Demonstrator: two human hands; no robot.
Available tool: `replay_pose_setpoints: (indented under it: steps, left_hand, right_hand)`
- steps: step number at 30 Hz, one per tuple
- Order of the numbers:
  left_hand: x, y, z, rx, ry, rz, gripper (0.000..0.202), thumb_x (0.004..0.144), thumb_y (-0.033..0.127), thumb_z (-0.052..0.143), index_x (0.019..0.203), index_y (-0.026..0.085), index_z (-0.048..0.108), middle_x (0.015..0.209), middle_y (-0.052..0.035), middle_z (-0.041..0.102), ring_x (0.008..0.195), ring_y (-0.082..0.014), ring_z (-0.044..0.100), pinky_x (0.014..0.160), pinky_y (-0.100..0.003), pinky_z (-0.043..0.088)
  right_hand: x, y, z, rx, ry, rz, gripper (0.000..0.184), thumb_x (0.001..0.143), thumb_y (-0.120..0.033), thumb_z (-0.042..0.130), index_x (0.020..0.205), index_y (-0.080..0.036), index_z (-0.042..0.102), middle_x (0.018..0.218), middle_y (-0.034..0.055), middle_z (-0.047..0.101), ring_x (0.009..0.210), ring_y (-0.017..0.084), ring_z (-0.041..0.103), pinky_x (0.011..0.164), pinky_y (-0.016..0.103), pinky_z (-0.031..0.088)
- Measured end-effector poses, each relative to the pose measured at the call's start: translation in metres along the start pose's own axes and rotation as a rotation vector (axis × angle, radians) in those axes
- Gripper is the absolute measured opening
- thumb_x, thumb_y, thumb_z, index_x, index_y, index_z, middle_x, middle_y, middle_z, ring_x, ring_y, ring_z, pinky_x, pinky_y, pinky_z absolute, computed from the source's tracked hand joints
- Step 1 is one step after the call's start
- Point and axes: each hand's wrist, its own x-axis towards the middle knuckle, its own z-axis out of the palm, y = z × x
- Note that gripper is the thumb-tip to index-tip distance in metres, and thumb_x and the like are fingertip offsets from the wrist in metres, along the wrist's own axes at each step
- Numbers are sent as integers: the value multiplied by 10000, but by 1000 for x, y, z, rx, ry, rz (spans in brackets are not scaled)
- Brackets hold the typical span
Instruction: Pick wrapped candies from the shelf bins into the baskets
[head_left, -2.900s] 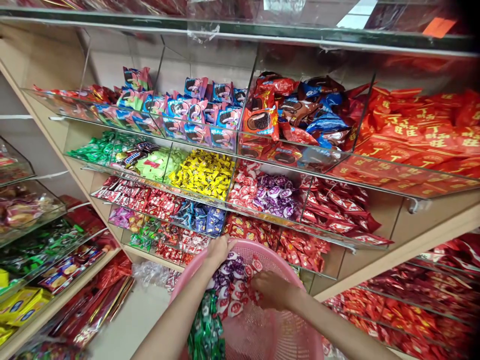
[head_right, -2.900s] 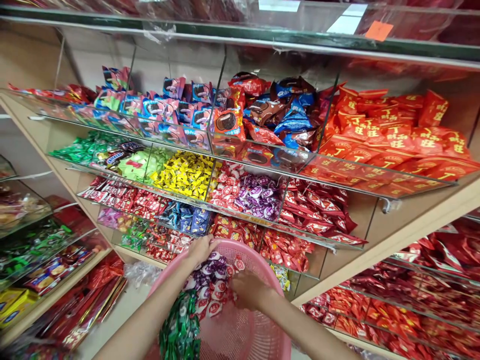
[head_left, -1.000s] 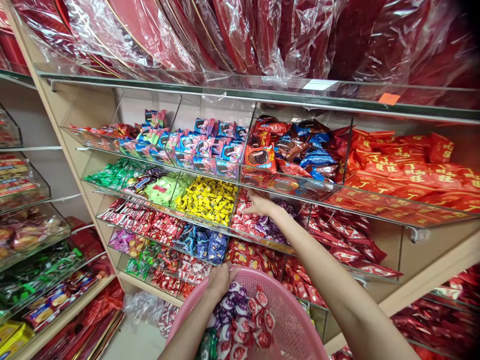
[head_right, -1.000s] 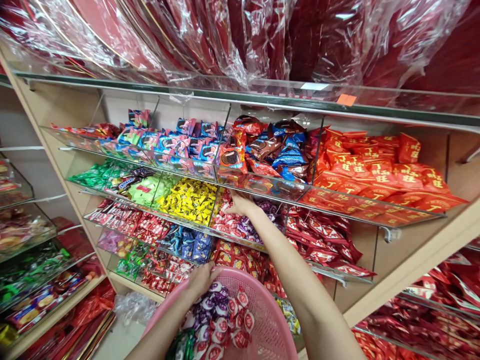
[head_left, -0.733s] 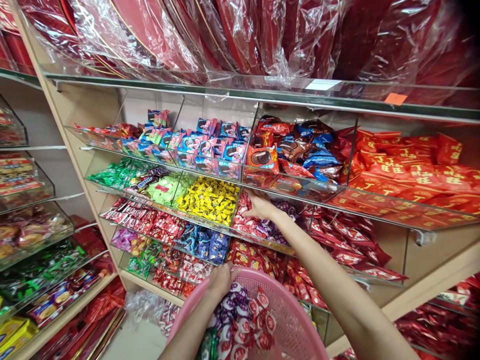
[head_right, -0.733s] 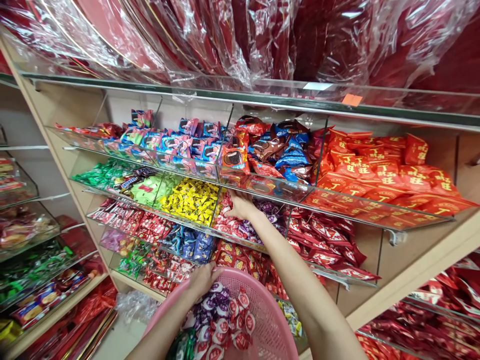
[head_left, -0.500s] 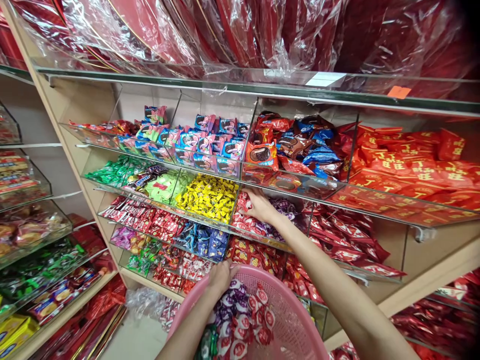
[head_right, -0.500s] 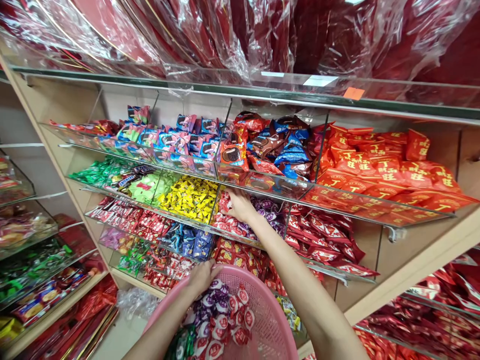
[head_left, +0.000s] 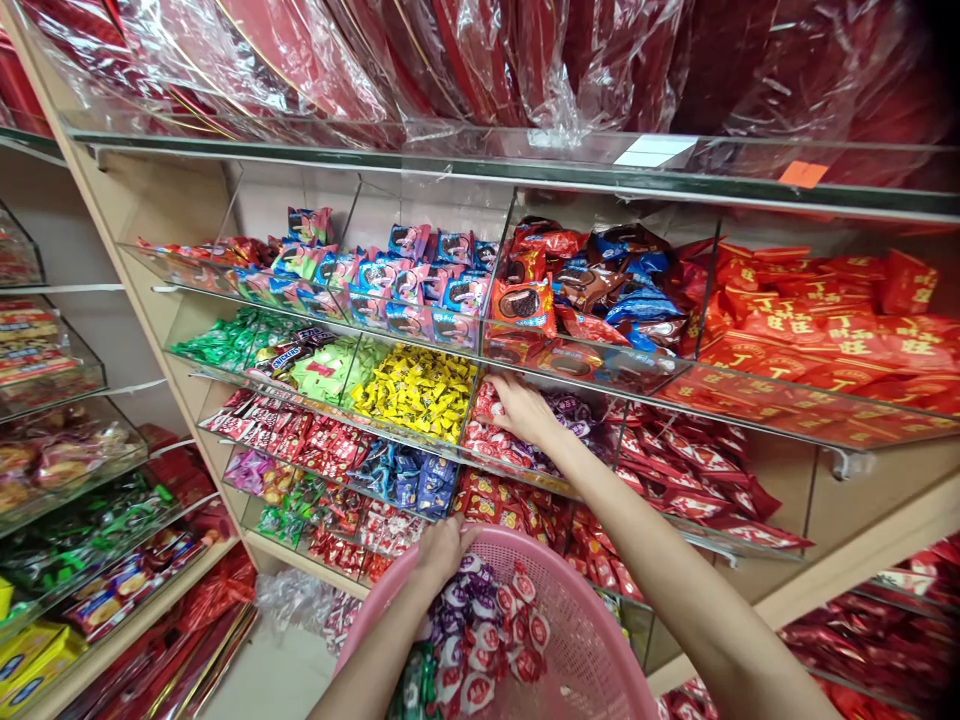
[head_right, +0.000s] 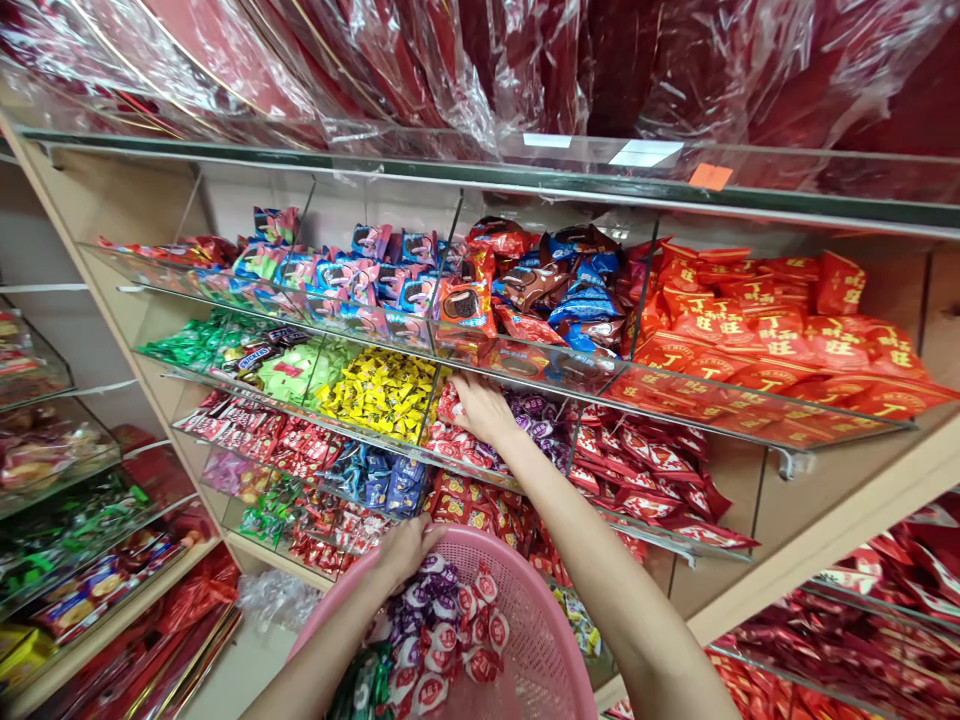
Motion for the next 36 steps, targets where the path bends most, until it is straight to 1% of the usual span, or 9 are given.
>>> replay_pose_setpoints:
  steps: [5,10,16,21,26,29,31,33,36]
  left_hand:
    - [-1,1,-1,-2,-3,-6,469,846,529,270,978,194,570,922,-78,671,880,-219,612,710,-278,414]
    - [-1,0,-1,-12,-2,4,472,839,547,275,966,202,571,916,-75,675,861,-215,616,696,-279,417]
    - [0,-2,1,-31,3,12,485,828,567,285,950,194,571,897,-70,678,840,-212,621,672,-271,416]
    - [0,-1,1,-12,14,17,486,825,569,296,949,188,572,890,-76,679,825,-213,624,662,-271,418]
    - [0,-1,2,-2,10,11,487,826,570,293,963,193,569,893,-77,677,838,-206,623,669,-263,417]
    - [3,-3,5,22,21,14,505,820,585,280,957,195,570,875,-81,679,834,-219,625,667,-272,417]
    - [5,-5,8,30,29,21,513,814,596,273,947,200,571,870,-82,680,831,-231,626,662,-281,418]
    - [6,-6,10,34,39,30,515,813,600,265,936,204,571,868,-82,681,836,-243,626,667,-294,420]
    - [6,-6,10,34,38,39,515,819,593,255,940,205,571,877,-85,680,841,-241,625,683,-302,421]
  right_hand:
    - [0,-6,-1,-52,-57,44,544,831,-515,379,1268,-200,302,1238,139,405,1008,252,511,759,327,424]
    - [2,-10,-2,-122,-88,99,531,848,-524,316,1273,-207,304,1264,144,397,967,258,534,701,318,434]
    - [1,-10,-3,-170,-35,89,513,850,-530,295,1223,-186,375,1179,146,480,981,257,526,766,320,408]
    - [1,-11,-1,-151,-95,155,541,849,-530,284,1300,-231,276,1244,132,435,847,242,588,674,318,437]
    - [2,-10,1,-111,-143,128,528,846,-510,310,1285,-217,299,1241,126,448,911,261,567,704,345,442]
    - [2,-9,2,-105,-150,145,546,840,-495,327,1306,-218,262,1260,121,431,939,262,555,723,352,439]
    - [2,-9,2,-115,-144,154,532,843,-464,329,1315,-236,244,1282,113,409,918,252,564,712,344,440]
    - [2,-10,3,-123,-131,156,490,849,-435,320,1302,-254,266,1284,104,410,882,243,577,688,333,441]
    - [2,-11,5,-98,-103,162,450,851,-433,319,1260,-247,327,1238,105,461,851,238,588,667,315,433]
